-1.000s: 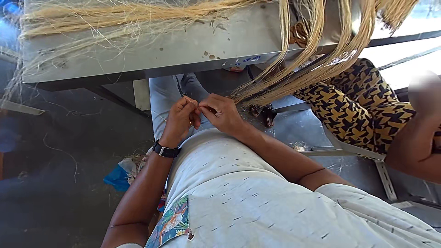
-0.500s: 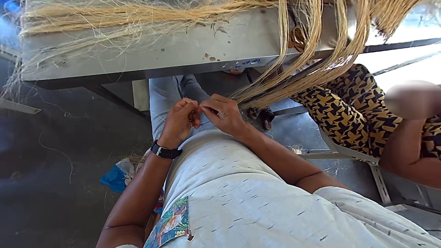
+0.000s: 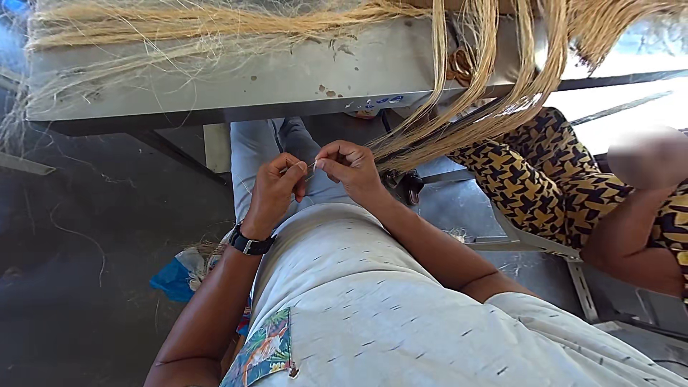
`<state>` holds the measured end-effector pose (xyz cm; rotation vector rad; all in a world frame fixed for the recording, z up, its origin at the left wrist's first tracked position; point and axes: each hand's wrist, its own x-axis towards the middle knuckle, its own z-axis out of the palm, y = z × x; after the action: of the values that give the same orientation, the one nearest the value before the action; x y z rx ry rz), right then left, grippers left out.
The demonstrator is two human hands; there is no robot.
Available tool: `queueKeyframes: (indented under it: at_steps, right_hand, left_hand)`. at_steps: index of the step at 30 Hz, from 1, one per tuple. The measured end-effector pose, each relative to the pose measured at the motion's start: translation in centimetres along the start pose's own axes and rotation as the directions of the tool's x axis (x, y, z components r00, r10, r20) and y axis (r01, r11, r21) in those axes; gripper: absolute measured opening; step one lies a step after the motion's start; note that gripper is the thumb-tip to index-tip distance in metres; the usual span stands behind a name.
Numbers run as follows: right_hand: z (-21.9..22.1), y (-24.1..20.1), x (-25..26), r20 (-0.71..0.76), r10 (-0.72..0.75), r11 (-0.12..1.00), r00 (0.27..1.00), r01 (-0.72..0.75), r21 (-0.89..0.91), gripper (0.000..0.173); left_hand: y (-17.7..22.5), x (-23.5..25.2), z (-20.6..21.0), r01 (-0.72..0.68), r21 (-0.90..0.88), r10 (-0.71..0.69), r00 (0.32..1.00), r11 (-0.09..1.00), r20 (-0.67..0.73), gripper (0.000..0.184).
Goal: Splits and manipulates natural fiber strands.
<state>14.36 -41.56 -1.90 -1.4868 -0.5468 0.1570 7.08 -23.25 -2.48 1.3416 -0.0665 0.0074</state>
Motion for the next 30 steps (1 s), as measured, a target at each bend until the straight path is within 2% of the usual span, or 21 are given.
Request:
queueKeyframes:
  at_steps: [9,12,15,18,20,23,28,30]
  right_hand:
    - [0.0,-1.1,-0.1,0.033,0.087,0.994,0.996,-0.085,-0.073,0.006]
    - [-0.7,-1.0,0.7,0.001,0.123,0.992,0.992,-0.123,0.033,0.005]
    - [-1.1,-1.3,0.9,-0.028,0.253,0.954,0.967,-0.245,0.171,0.005]
    - [-1.3,-1.2,1.0,-0.027,0.37,0.898,0.929,-0.35,0.268,0.007]
    - [-1.2,-1.0,1.0,-0.012,0.419,0.866,0.908,-0.396,0.304,0.008]
    - [-0.8,-0.9,1.1,0.005,0.456,0.839,0.89,-0.432,0.332,0.01]
    - [-0.5,-0.8,1.0,0.03,0.44,0.844,0.898,-0.425,0.328,0.008]
    - [-0.5,-0.8,0.8,0.042,0.431,0.85,0.901,-0.421,0.318,0.009]
  left_hand:
    - [-0.6,-0.5,-1.0,0.025,-0.058,-0.027,0.999,0.998,-0.038,0.019]
    - [-0.7,-0.7,-2.2,0.001,-0.049,-0.005,0.997,0.999,-0.078,0.02]
    - [-0.6,-1.2,-3.7,-0.04,0.071,0.055,0.975,0.997,-0.213,0.016]
    - [-0.3,-1.4,-4.6,-0.085,0.191,0.143,0.94,0.978,-0.31,0.02]
    - [0.3,-1.5,-4.3,-0.098,0.256,0.171,0.944,0.962,-0.281,0.019]
    - [0.9,-1.2,-3.0,-0.095,0.39,0.165,0.975,0.916,-0.151,0.023]
    - [1.2,0.1,-1.0,-0.115,0.547,0.128,0.992,0.829,0.013,0.031]
    - [1.4,0.3,-0.8,-0.127,0.566,0.109,0.992,0.815,0.066,0.024]
